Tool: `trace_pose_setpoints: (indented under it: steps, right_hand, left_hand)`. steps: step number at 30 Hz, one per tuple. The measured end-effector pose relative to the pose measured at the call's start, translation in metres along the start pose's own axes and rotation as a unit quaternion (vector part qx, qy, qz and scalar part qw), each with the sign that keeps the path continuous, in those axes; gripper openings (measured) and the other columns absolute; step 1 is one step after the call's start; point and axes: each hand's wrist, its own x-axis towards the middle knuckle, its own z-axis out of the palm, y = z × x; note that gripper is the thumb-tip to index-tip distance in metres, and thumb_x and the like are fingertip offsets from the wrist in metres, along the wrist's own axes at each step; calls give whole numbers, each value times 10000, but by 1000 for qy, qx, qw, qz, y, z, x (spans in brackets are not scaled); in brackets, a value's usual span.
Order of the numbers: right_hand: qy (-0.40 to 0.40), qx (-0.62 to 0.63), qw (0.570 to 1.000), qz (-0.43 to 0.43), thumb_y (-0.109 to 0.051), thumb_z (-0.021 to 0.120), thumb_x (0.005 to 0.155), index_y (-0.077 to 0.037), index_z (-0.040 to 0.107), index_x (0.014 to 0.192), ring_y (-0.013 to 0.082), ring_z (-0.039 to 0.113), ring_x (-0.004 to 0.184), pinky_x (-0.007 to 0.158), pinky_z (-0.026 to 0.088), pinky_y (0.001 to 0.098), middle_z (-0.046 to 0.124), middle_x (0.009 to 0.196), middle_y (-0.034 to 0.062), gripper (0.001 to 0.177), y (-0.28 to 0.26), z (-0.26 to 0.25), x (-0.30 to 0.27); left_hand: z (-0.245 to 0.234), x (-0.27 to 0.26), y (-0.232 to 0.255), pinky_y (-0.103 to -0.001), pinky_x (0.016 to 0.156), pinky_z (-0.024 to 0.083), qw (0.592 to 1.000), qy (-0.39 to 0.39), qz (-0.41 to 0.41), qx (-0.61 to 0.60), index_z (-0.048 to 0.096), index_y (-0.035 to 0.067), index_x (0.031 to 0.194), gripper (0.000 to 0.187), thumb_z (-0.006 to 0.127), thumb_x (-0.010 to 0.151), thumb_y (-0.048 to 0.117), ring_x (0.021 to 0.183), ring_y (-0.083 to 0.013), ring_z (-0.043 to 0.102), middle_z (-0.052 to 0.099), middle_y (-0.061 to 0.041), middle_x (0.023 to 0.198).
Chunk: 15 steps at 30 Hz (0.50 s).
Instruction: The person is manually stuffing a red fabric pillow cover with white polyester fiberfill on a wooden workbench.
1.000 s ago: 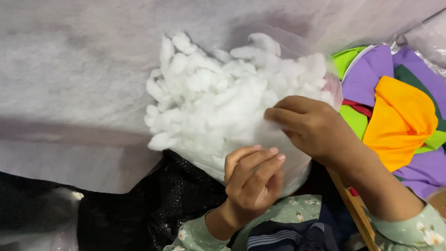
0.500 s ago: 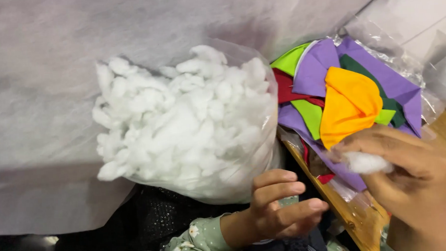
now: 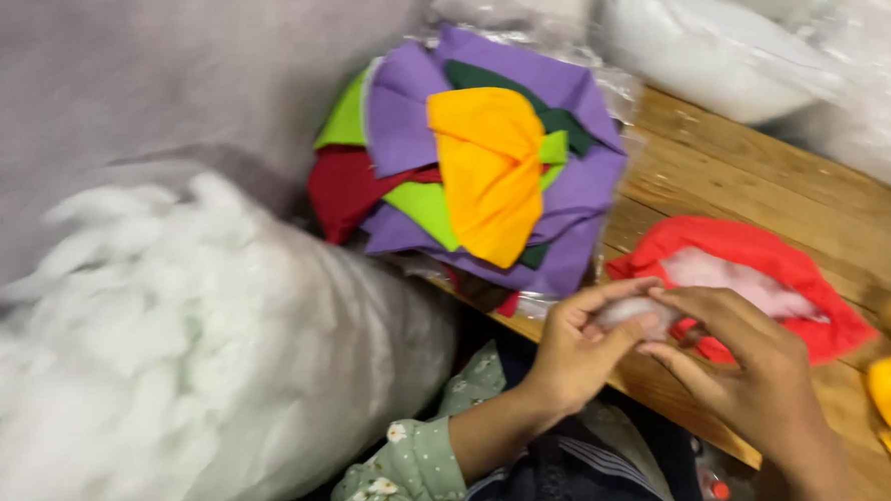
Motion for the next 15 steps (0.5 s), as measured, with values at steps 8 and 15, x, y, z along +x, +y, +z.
trace_pose_setpoints:
  steps: [8, 15]
  right_hand:
    - [197, 94, 974, 57, -67, 810, 824, -119, 820, 923, 261, 766, 747, 678, 601, 332, 794, 912, 68, 112, 47, -18, 3]
    - [299, 155, 938, 85, 61, 807, 855, 8, 786, 971, 237, 718, 797, 746, 595, 340, 756, 913, 151, 130, 128, -19, 2]
  left_hand:
    - [26, 66, -35, -313, 694, 673, 994, -22, -32, 106, 755, -46, 1134, 236, 754, 899, -31, 895, -235, 707, 740, -271, 1056]
    - [45, 145, -45, -401, 819, 636, 956, -230, -3, 184, 664, -1, 1325, 333, 627, 995, -19, 1099, -285, 620, 653, -326, 1268]
